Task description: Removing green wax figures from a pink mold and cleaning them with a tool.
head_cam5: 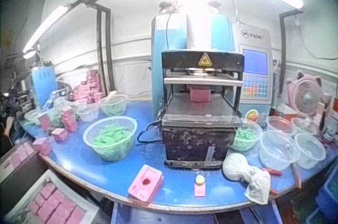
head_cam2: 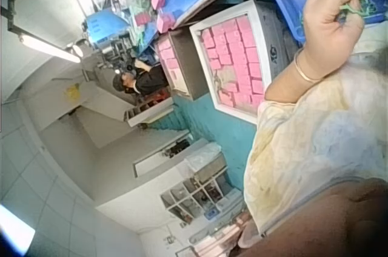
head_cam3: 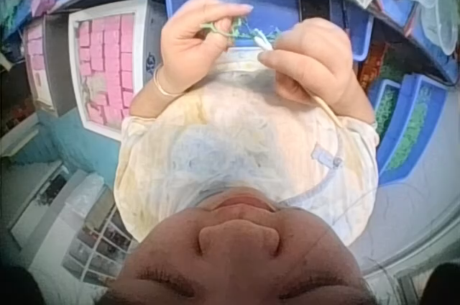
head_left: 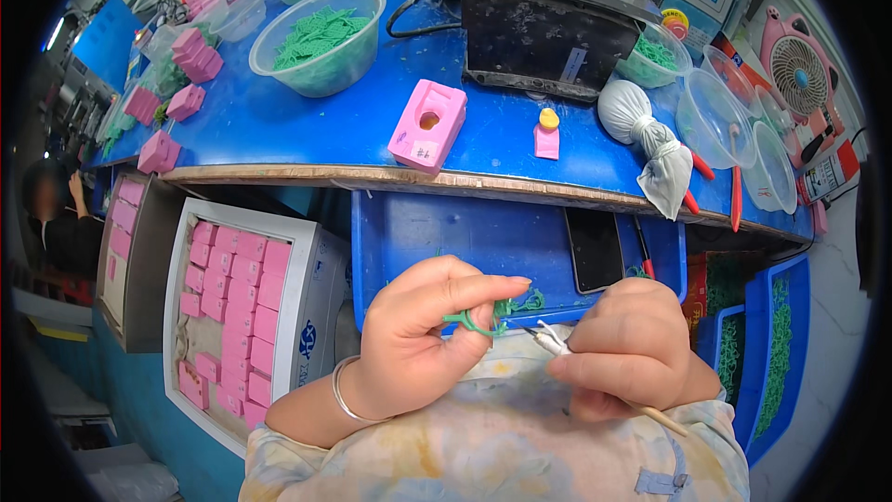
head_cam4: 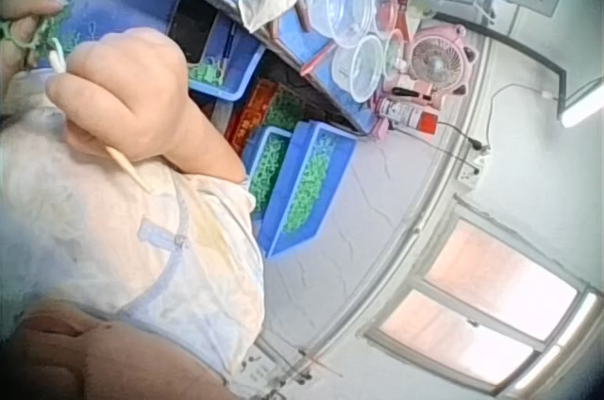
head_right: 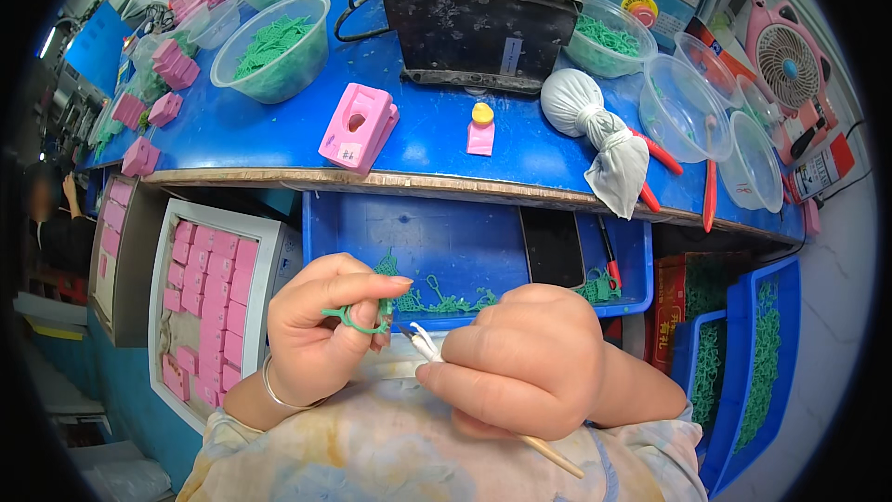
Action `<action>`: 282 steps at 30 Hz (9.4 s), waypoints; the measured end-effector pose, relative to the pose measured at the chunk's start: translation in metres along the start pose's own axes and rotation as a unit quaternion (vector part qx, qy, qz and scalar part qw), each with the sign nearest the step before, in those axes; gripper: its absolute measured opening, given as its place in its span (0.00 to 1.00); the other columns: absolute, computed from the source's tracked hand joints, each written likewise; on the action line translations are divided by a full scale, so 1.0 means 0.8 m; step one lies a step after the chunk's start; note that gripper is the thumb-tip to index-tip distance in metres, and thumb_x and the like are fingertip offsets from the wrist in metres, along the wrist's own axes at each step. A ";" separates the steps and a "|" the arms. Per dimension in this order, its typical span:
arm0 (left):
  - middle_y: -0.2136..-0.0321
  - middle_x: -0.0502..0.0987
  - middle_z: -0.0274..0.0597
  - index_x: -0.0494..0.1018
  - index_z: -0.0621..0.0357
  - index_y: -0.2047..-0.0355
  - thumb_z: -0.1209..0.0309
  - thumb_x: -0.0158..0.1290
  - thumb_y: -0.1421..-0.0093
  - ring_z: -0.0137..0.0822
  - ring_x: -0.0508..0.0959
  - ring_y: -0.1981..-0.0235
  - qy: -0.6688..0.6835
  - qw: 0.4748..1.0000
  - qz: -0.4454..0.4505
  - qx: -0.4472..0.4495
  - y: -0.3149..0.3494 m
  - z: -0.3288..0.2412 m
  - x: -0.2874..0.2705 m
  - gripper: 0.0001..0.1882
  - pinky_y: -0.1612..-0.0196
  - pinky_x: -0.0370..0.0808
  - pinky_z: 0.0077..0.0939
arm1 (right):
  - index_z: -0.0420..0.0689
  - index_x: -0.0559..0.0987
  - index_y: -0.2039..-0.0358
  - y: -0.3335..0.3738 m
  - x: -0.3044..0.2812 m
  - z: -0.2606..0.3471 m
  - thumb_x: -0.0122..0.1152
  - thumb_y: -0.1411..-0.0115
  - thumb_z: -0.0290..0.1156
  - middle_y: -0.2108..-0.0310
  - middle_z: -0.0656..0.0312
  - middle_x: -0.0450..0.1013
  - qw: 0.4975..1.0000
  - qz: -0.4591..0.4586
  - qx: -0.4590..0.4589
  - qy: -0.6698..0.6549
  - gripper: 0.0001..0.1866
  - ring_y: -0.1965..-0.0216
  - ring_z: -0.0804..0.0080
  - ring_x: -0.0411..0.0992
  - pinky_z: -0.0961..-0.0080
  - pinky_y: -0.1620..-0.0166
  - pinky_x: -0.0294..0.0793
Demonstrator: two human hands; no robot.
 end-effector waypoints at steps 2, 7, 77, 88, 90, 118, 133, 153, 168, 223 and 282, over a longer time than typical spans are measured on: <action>0.77 0.71 0.34 0.76 0.62 0.60 0.84 0.52 0.54 0.28 0.71 0.73 0.027 0.999 -0.003 -0.021 0.001 0.005 0.000 0.18 0.69 0.68 0.20 | 0.42 0.78 0.70 0.000 0.002 0.001 0.60 0.55 0.31 0.78 0.63 0.70 1.000 0.003 -0.005 -0.004 0.11 0.85 0.75 0.66 0.81 0.84 0.59; 0.76 0.72 0.34 0.76 0.62 0.59 0.84 0.52 0.52 0.28 0.70 0.73 0.047 0.999 -0.005 -0.027 0.001 0.007 0.000 0.17 0.68 0.68 0.20 | 0.41 0.78 0.70 -0.001 -0.004 -0.001 0.61 0.56 0.31 0.77 0.64 0.71 1.000 -0.016 0.001 0.010 0.12 0.86 0.76 0.65 0.81 0.85 0.59; 0.89 0.61 0.36 0.60 0.58 0.86 0.61 0.42 0.35 0.26 0.61 0.90 0.566 0.720 0.199 -0.350 0.035 0.049 0.088 0.23 0.87 0.56 0.17 | 0.39 0.75 0.57 0.013 0.048 -0.083 0.57 0.50 0.21 0.60 0.51 0.73 0.945 0.051 0.247 -0.208 0.16 0.58 0.56 0.72 0.67 0.55 0.71; 0.90 0.62 0.36 0.62 0.59 0.89 0.58 0.43 0.36 0.26 0.61 0.93 0.654 0.652 0.281 -0.263 0.037 0.023 0.093 0.26 0.91 0.56 0.18 | 0.41 0.77 0.66 -0.001 0.038 -0.059 0.64 0.52 0.25 0.70 0.58 0.75 0.977 0.009 0.179 -0.116 0.11 0.69 0.62 0.73 0.71 0.67 0.70; 0.90 0.62 0.36 0.62 0.60 0.89 0.59 0.43 0.35 0.27 0.61 0.94 0.661 0.645 0.288 -0.253 0.036 0.020 0.095 0.27 0.91 0.55 0.18 | 0.41 0.77 0.67 -0.002 0.038 -0.055 0.64 0.52 0.25 0.71 0.58 0.74 0.980 0.006 0.162 -0.117 0.10 0.70 0.61 0.73 0.71 0.68 0.70; 0.69 0.69 0.43 0.69 0.63 0.68 0.80 0.56 0.53 0.35 0.71 0.71 -0.304 0.952 0.040 -0.021 -0.013 0.035 0.020 0.11 0.70 0.69 0.22 | 0.39 0.74 0.73 0.087 -0.163 -0.106 0.59 0.48 0.21 0.80 0.66 0.68 0.878 -0.348 0.283 0.167 0.02 0.80 0.82 0.64 0.84 0.76 0.63; 0.66 0.74 0.50 0.71 0.62 0.64 0.71 0.62 0.55 0.41 0.75 0.64 -0.316 0.948 -0.035 0.029 -0.117 0.040 -0.027 0.18 0.62 0.72 0.28 | 0.40 0.74 0.60 0.045 -0.151 -0.056 0.61 0.51 0.26 0.65 0.56 0.73 0.917 -0.138 0.104 0.359 0.16 0.63 0.58 0.71 0.66 0.58 0.69; 0.70 0.73 0.42 0.68 0.61 0.64 0.72 0.51 0.45 0.33 0.74 0.63 0.473 0.880 -0.048 0.003 -0.052 0.051 -0.023 0.09 0.55 0.71 0.36 | 0.42 0.77 0.61 -0.004 0.057 -0.010 0.57 0.46 0.44 0.58 0.55 0.72 0.982 0.015 -0.072 0.176 0.19 0.56 0.60 0.71 0.62 0.53 0.69; 0.74 0.67 0.46 0.66 0.58 0.66 0.53 0.41 0.40 0.28 0.64 0.84 0.580 0.809 -0.044 -0.081 -0.049 0.104 -0.024 0.20 0.79 0.65 0.23 | 0.45 0.75 0.53 0.016 -0.082 -0.115 0.59 0.54 0.17 0.64 0.59 0.72 0.889 -0.107 0.154 0.418 0.25 0.64 0.63 0.69 0.70 0.56 0.62; 0.73 0.67 0.43 0.73 0.59 0.57 0.82 0.54 0.61 0.41 0.70 0.73 -0.383 0.914 0.010 0.130 -0.024 0.002 -0.017 0.25 0.70 0.70 0.30 | 0.41 0.73 0.71 -0.023 0.041 -0.070 0.62 0.54 0.33 0.72 0.59 0.68 0.987 0.087 0.080 0.112 0.12 0.70 0.62 0.67 0.70 0.69 0.66; 0.59 0.73 0.42 0.66 0.66 0.54 0.80 0.53 0.44 0.29 0.73 0.58 0.274 0.948 -0.031 -0.160 -0.015 0.086 0.009 0.17 0.52 0.70 0.24 | 0.37 0.71 0.58 0.047 0.044 -0.133 0.58 0.43 0.29 0.65 0.58 0.71 0.898 -0.077 0.382 -0.202 0.14 0.67 0.73 0.71 0.76 0.62 0.71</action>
Point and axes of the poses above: each hand's wrist, its own y-axis away from the middle knuckle, its own x-axis out of the palm, z = x × y, the point moved 10 cm from there along -y, towards the middle knuckle
